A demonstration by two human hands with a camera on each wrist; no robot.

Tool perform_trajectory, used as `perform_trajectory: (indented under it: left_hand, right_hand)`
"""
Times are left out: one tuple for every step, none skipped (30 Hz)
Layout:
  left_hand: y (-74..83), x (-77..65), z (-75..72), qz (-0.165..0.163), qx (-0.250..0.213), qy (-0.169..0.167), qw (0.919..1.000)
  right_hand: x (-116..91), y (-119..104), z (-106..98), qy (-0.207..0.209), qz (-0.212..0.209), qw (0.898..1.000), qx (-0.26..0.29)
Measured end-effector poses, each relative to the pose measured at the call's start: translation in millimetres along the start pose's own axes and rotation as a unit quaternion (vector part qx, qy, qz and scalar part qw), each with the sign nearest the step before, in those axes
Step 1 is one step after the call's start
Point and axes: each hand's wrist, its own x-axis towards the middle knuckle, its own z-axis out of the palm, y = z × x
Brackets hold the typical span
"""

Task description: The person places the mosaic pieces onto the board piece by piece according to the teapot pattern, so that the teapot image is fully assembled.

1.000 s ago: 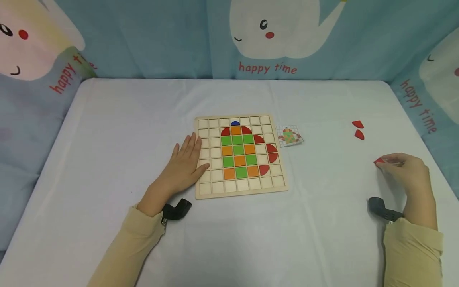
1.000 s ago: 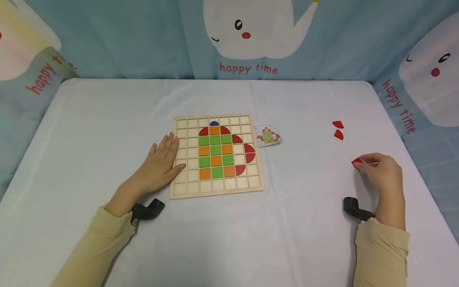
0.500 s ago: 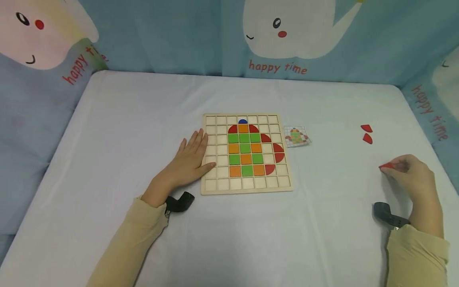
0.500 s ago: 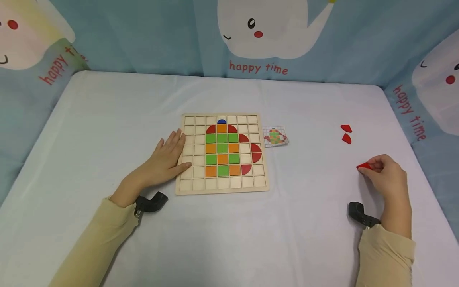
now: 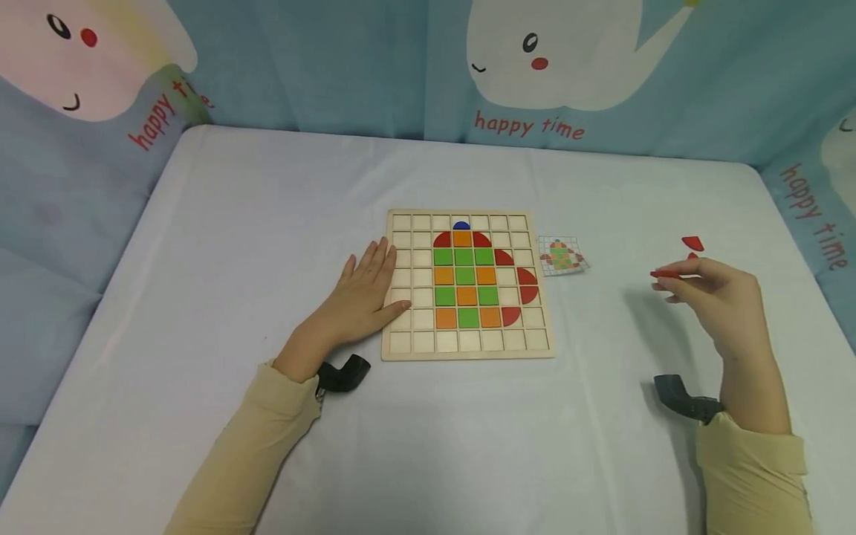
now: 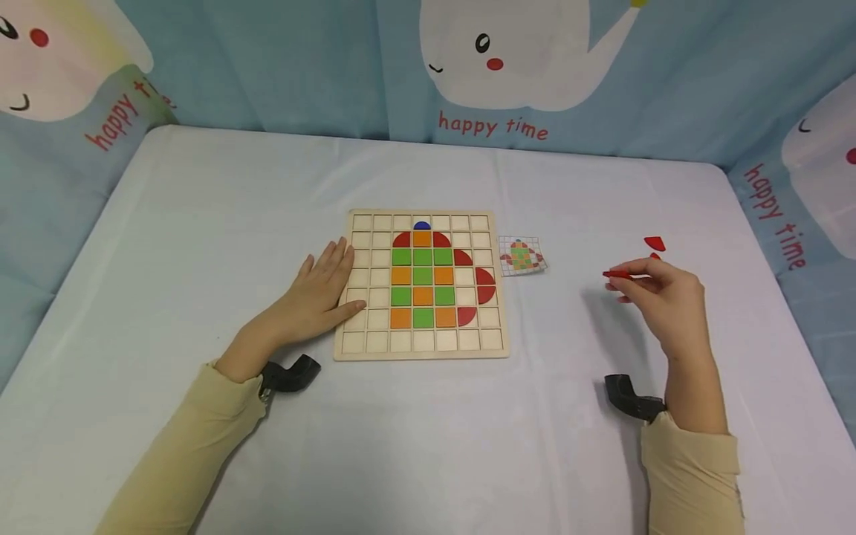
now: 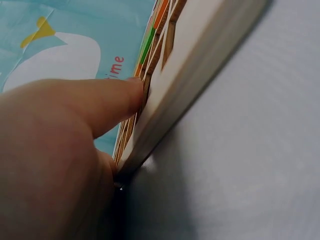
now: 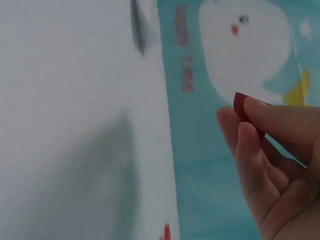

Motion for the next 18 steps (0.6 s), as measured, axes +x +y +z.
perform_trajectory:
  left_hand:
    - [0.1, -0.1, 0.3, 0.000, 0.000, 0.000, 1.0000]
    - [0.4, -0.2, 0.4, -0.001, 0.000, 0.000, 1.0000]
    - [0.3, 0.0, 0.8, -0.001, 0.000, 0.000, 1.0000]
    - [0.3, 0.2, 1.0, -0.001, -0.001, 0.000, 1.0000]
    - [0.4, 0.5, 1.2, -0.001, -0.001, 0.000, 1.0000]
    - [0.8, 0.5, 1.2, -0.001, -0.002, 0.000, 1.0000]
    - [1.2, 0.6, 1.1, 0.001, -0.002, 0.000, 1.0000]
    - [1.5, 0.7, 1.1, 0.001, -0.002, 0.001, 1.0000]
    - [1.5, 0.9, 1.1, 0.001, -0.002, 0.001, 1.0000]
    - [1.7, 0.9, 1.0, 0.001, -0.001, 0.001, 1.0000]
    - [1.7, 0.9, 0.9, 0.001, 0.000, 0.000, 1.0000]
    - [1.6, 0.8, 0.7, 0.000, 0.000, 0.000, 1.0000]
    - [1.4, 0.7, 0.6, 0.000, 0.001, 0.000, 1.0000]
    - [1.2, 0.4, 0.3, -0.001, 0.001, -0.002, 1.0000]
    - [1.1, 0.1, 0.1, -0.002, 0.001, -0.003, 1.0000]
    - [0.8, -0.1, -0.1, -0.002, 0.001, -0.003, 1.0000]
    - [0.5, -0.3, -0.2, -0.001, 0.000, -0.003, 1.0000]
    - [0.2, -0.7, -0.2, -0.001, 0.001, -0.003, 1.0000]
  right_hand:
    - [1, -5, 6, -0.007, -0.008, 1.000, 0.009]
    - [2, -10, 12, -0.013, -0.015, 1.000, 0.019]
    - [4, -13, 17, -0.018, -0.021, 0.999, 0.026]
    - [5, -17, 22, -0.025, -0.028, 0.999, 0.037]
    - [6, -20, 27, -0.032, -0.032, 0.998, 0.044]
    - [7, -23, 32, -0.038, -0.038, 0.997, 0.052]
    - [7, -25, 36, -0.045, -0.042, 0.996, 0.057]
    - [7, -27, 40, -0.052, -0.048, 0.996, 0.061]
    - [8, -29, 45, -0.060, -0.054, 0.995, 0.062]
    - [8, -31, 49, -0.064, -0.055, 0.994, 0.063]
    - [9, -33, 53, -0.068, -0.056, 0.994, 0.064]
    - [10, -35, 58, -0.073, -0.056, 0.993, 0.071]
    - [11, -37, 62, -0.076, -0.055, 0.993, 0.072]
    - [11, -40, 67, -0.079, -0.053, 0.993, 0.075]
    - [12, -44, 72, -0.081, -0.051, 0.993, 0.072]
    - [13, -47, 78, -0.084, -0.046, 0.993, 0.066]
    - [14, -51, 83, -0.090, -0.042, 0.993, 0.064]
    - [14, -56, 88, -0.097, -0.037, 0.993, 0.063]
